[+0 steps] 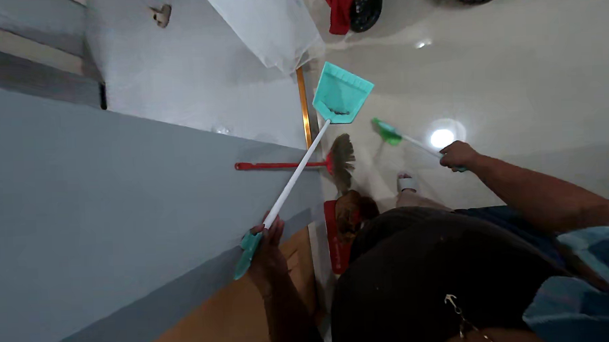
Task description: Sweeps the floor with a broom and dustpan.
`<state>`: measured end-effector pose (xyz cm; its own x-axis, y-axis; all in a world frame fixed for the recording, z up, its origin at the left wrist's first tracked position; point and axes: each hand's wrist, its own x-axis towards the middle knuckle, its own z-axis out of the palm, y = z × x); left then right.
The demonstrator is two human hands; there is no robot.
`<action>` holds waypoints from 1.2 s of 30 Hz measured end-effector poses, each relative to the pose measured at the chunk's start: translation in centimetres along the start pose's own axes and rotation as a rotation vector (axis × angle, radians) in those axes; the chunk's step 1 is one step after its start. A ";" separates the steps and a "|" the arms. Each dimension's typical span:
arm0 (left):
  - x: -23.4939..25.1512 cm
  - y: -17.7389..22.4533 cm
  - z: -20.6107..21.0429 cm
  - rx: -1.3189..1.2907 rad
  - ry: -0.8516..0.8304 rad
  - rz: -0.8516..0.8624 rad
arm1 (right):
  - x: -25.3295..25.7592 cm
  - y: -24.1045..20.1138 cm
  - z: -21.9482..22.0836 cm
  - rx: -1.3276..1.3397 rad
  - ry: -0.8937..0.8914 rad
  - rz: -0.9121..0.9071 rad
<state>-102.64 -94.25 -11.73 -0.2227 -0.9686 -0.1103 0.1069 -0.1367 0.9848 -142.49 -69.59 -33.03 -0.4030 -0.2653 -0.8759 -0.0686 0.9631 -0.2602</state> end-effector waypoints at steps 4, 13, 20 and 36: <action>0.2 0.4 3.8 -0.015 0.022 0.019 | -1.4 -1.3 -0.8 -0.081 -0.031 -0.139; 2.2 2.1 10.5 0.055 0.093 0.063 | -1.1 4.0 -8.0 0.388 -0.349 0.064; 5.2 3.4 13.2 0.055 0.100 0.057 | 0.4 9.6 -12.2 0.199 -0.063 0.167; 20.6 2.4 15.1 -0.004 -0.071 0.050 | 1.7 -13.2 -9.3 0.522 -0.165 -0.069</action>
<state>-121.57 -111.44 -9.57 -0.2855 -0.9570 -0.0514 0.1237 -0.0900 0.9882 -150.78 -82.32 -27.34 -0.2624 -0.3705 -0.8910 0.3889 0.8044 -0.4490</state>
